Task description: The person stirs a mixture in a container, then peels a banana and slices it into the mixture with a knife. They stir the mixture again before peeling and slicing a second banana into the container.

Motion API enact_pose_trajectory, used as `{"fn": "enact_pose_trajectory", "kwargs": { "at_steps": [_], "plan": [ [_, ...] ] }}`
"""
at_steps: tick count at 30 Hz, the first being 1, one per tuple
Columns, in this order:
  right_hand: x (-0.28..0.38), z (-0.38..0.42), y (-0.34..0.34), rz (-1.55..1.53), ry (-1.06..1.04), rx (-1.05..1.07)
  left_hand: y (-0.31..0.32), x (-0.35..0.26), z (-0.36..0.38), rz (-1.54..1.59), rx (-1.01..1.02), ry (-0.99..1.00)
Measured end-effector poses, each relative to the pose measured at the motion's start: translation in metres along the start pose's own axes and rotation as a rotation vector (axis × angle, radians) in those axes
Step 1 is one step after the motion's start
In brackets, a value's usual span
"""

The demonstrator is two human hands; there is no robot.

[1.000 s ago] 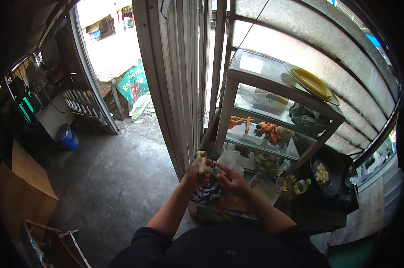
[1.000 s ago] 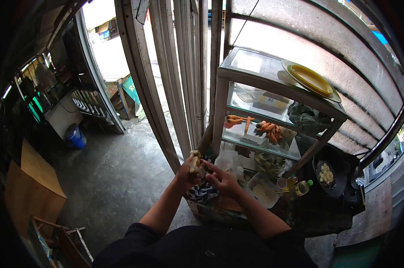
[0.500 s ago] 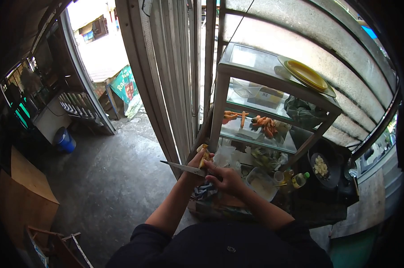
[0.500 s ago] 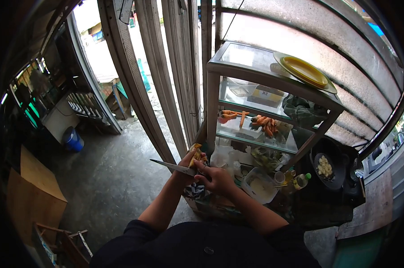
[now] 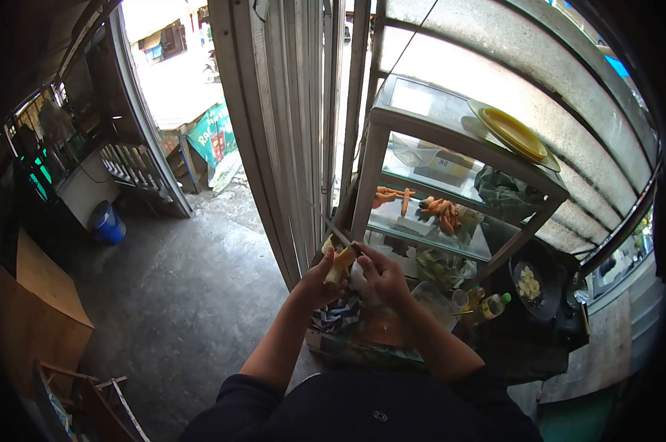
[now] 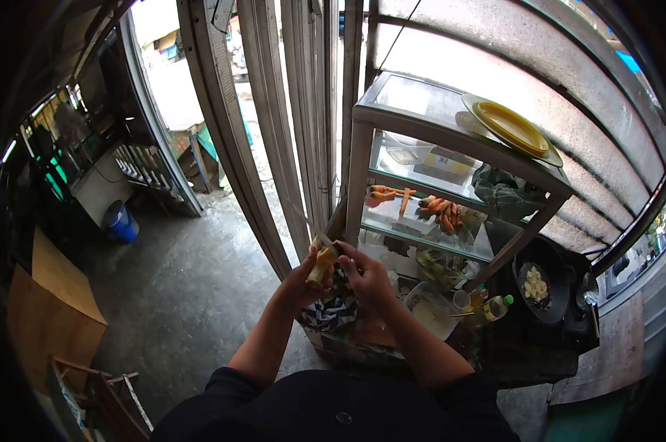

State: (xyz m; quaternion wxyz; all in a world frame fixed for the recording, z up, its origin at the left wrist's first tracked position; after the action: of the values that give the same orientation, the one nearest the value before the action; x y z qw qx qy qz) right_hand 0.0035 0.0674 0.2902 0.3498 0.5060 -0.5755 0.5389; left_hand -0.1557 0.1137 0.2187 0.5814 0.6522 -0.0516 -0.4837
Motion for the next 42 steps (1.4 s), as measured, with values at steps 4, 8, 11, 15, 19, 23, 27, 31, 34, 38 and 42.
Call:
{"fn": "enact_pose_trajectory", "kwargs": {
  "at_steps": [4, 8, 11, 15, 19, 23, 27, 31, 34, 38, 42],
  "plan": [
    [-0.005, -0.014, -0.017, -0.167, 0.094, -0.002, 0.000, 0.004, 0.012, 0.010, 0.231, -0.062],
    [-0.011, -0.026, -0.024, -0.273, 0.131, -0.015, -0.004, 0.008, 0.017, -0.130, 0.164, -0.071],
    [-0.023, -0.030, -0.020, -0.308, 0.186, 0.015, 0.001, 0.003, 0.023, -0.282, 0.162, -0.063],
    [-0.029, -0.023, -0.009, -0.357, 0.312, 0.107, 0.002, 0.004, 0.030, -0.279, 0.159, -0.081],
    [-0.043, -0.014, -0.008, -0.399, 0.284, 0.104, -0.027, 0.019, 0.013, -0.193, -0.014, -0.172],
    [-0.058, 0.002, -0.015, -0.376, 0.318, 0.130, -0.036, 0.028, 0.007, -0.243, -0.143, -0.196],
    [-0.073, 0.023, -0.014, -0.366, 0.261, 0.310, -0.038, 0.027, 0.004, -0.172, -0.119, -0.233],
    [-0.077, 0.035, -0.002, -0.311, 0.426, 0.459, -0.034, 0.028, 0.009, -0.261, -0.044, -0.206],
    [-0.079, 0.035, 0.004, -0.340, 0.501, 0.500, -0.031, 0.028, 0.009, -0.427, 0.040, -0.161],
    [-0.087, 0.030, 0.009, -0.343, 0.488, 0.441, -0.023, 0.024, 0.014, -0.639, 0.125, -0.153],
    [-0.100, 0.024, 0.016, -0.288, 0.439, 0.450, -0.028, 0.024, 0.016, -0.626, 0.070, -0.146]
  ]
}}
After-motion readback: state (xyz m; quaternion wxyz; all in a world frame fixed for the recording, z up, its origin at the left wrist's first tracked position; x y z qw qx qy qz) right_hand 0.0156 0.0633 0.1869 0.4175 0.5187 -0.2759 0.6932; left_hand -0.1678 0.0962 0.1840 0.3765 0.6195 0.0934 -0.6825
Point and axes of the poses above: each hand's wrist, its own z-axis away from the middle knuckle, its own y-axis out of the palm, x = y × z, the point moved 3 cm from there along -z, towards the middle knuckle, and after that the axes turned 7 degrees about x, right-handed, at the moved point
